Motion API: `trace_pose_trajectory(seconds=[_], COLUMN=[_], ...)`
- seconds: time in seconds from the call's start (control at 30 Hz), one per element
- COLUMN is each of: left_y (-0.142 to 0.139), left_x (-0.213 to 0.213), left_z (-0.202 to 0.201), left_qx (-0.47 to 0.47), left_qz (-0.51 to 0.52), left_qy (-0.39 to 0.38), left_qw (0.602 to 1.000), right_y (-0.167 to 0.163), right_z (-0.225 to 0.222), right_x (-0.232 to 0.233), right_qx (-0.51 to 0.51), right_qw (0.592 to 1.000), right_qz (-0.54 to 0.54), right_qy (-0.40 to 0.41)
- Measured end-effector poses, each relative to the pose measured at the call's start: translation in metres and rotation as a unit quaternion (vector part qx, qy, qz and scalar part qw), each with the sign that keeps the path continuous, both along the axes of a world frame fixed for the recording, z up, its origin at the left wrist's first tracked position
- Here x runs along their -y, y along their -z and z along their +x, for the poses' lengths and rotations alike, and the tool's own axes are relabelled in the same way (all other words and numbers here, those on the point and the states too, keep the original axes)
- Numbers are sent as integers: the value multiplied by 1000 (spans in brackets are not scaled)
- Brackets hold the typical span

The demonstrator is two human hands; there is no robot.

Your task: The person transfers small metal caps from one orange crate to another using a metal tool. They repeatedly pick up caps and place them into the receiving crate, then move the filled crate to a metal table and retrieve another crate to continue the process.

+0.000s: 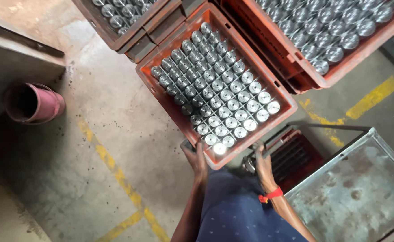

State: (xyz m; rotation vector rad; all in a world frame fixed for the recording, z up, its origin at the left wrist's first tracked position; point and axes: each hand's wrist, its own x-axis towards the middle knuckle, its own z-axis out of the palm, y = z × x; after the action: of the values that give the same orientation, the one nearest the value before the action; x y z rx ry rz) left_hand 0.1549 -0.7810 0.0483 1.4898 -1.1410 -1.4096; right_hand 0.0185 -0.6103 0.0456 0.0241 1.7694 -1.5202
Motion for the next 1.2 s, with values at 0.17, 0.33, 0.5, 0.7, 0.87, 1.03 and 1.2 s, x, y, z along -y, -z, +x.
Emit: trace_pose_trajectory(seconds=[0.17, 0.33, 0.5, 0.7, 0.87, 1.03, 1.2], left_y=[-1, -20, 3, 17, -58, -84, -74], left_x=[6, 7, 12, 2, 23, 123, 152], left_z=[-13, -16, -15, 20, 36, -57, -118], left_qx=[5, -37, -62, -44, 262, 425, 359], left_qz=[55, 80, 70, 3, -244, -362, -16], left_qy=[4, -12, -21, 50, 112, 331, 593], left_qw=[998, 996, 995, 998, 927, 761, 721], right_y=[-11, -39, -34, -12, -34, -44, -25], right_z=[-4, -6, -8, 17, 55, 55, 46], right_x=[37, 53, 57, 30, -25, -120, -215], right_qx=[-27, 1, -16, 70, 35, -19, 36], right_qw=[993, 994, 1000, 996, 992, 996, 995], right_qz=[115, 109, -19, -38, -55, 38, 87], right_qy=[-26, 14, 10, 51, 107, 82, 45])
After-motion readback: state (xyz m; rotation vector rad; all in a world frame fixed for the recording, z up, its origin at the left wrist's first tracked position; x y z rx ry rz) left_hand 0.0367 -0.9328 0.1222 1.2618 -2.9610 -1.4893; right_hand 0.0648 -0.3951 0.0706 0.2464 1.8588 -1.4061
